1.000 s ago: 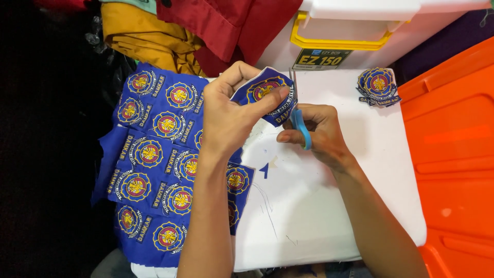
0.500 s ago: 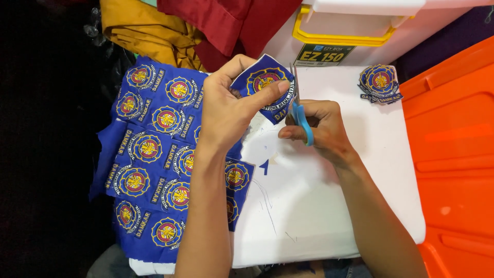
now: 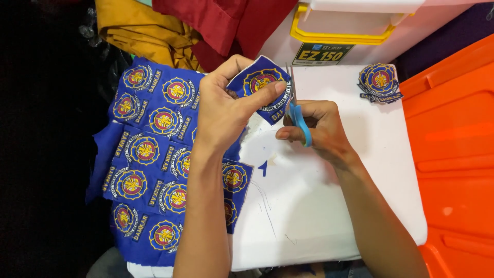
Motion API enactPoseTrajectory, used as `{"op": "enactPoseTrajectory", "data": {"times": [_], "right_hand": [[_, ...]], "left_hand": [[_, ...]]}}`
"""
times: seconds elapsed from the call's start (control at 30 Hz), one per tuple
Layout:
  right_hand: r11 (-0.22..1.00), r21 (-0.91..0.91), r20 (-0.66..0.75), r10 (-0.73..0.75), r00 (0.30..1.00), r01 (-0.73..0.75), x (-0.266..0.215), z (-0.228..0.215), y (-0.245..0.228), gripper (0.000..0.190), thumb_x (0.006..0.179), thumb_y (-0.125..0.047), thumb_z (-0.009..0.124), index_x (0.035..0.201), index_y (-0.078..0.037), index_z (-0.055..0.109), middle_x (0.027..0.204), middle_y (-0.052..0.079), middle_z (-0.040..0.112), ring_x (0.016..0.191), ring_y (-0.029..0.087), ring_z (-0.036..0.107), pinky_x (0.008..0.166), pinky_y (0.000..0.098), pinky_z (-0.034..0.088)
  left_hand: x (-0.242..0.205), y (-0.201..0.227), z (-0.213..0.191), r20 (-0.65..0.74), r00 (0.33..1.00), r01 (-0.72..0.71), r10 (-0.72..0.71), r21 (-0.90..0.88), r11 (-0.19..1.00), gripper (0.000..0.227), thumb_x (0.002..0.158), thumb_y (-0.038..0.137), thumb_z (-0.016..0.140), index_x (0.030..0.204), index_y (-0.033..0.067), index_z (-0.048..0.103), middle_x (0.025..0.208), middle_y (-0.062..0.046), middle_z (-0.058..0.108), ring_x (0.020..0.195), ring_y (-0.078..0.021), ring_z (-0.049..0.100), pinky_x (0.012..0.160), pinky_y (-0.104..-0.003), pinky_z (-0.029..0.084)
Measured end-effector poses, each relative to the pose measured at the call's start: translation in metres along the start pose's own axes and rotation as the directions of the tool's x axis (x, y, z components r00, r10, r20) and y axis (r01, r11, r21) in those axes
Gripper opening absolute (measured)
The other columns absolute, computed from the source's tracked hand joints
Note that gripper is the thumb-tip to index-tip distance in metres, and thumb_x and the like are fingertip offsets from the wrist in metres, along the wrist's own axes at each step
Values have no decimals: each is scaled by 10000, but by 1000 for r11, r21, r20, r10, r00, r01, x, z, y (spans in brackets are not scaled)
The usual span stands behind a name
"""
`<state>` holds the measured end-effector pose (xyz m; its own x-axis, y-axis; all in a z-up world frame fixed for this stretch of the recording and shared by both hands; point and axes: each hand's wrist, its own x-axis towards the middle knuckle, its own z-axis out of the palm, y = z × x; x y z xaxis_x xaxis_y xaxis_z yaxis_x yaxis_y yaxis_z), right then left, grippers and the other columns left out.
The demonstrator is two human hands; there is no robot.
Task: Using scissors to precisely cut out individual embroidered patches from a blue fabric sheet.
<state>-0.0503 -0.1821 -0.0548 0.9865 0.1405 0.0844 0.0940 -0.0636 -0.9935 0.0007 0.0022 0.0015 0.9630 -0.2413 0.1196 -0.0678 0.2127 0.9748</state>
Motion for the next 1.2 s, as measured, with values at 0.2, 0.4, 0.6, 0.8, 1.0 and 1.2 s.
{"op": "enactPoseTrajectory", "data": {"times": [0.2,0.4,0.6,0.8,1.0,1.2], "right_hand": [[997,-61,-19,-50,999,49,-4,2,2,371,810,-311,806,644,-40,616,641,33,577,614,114,503,585,242,382],[993,-39,15,-112,994,113,-8,4,1,412,823,-355,782,655,-25,601,672,55,590,641,136,518,588,265,400],[999,-31,-32,-35,999,34,-7,4,0,353,788,-280,817,660,-25,608,663,32,565,629,113,505,570,246,389],[994,-88,-37,-64,997,60,-8,8,-5,408,807,-387,791,668,-33,643,641,37,617,607,104,533,573,236,395],[996,-69,-40,-67,997,64,-10,6,-7,335,810,-269,811,678,-19,630,641,42,579,594,112,501,550,241,378],[993,-20,40,-114,993,115,-8,1,-5,444,807,-325,796,633,-82,468,671,-26,380,633,102,301,560,258,221]], "left_hand": [[-3,1,-1,17,999,-48,49,-36,998,202,815,148,844,861,119,650,754,39,662,681,-20,574,609,-195,528],[-6,4,-3,64,993,-91,96,-82,993,212,814,153,844,896,113,653,823,19,697,740,-30,608,675,-196,552],[-4,4,-3,63,994,-93,94,-20,996,199,820,156,844,899,106,669,825,21,692,750,-32,610,683,-192,548],[-5,1,-6,69,989,-133,134,-26,991,203,834,167,843,915,114,664,836,31,689,751,-17,592,682,-184,540],[-8,7,-2,67,993,-91,94,-43,995,206,816,150,845,898,111,660,830,13,708,740,-36,633,677,-200,577],[-8,10,0,65,997,-48,50,-33,998,206,809,148,848,884,106,662,803,12,707,697,-27,618,618,-187,559]]}}
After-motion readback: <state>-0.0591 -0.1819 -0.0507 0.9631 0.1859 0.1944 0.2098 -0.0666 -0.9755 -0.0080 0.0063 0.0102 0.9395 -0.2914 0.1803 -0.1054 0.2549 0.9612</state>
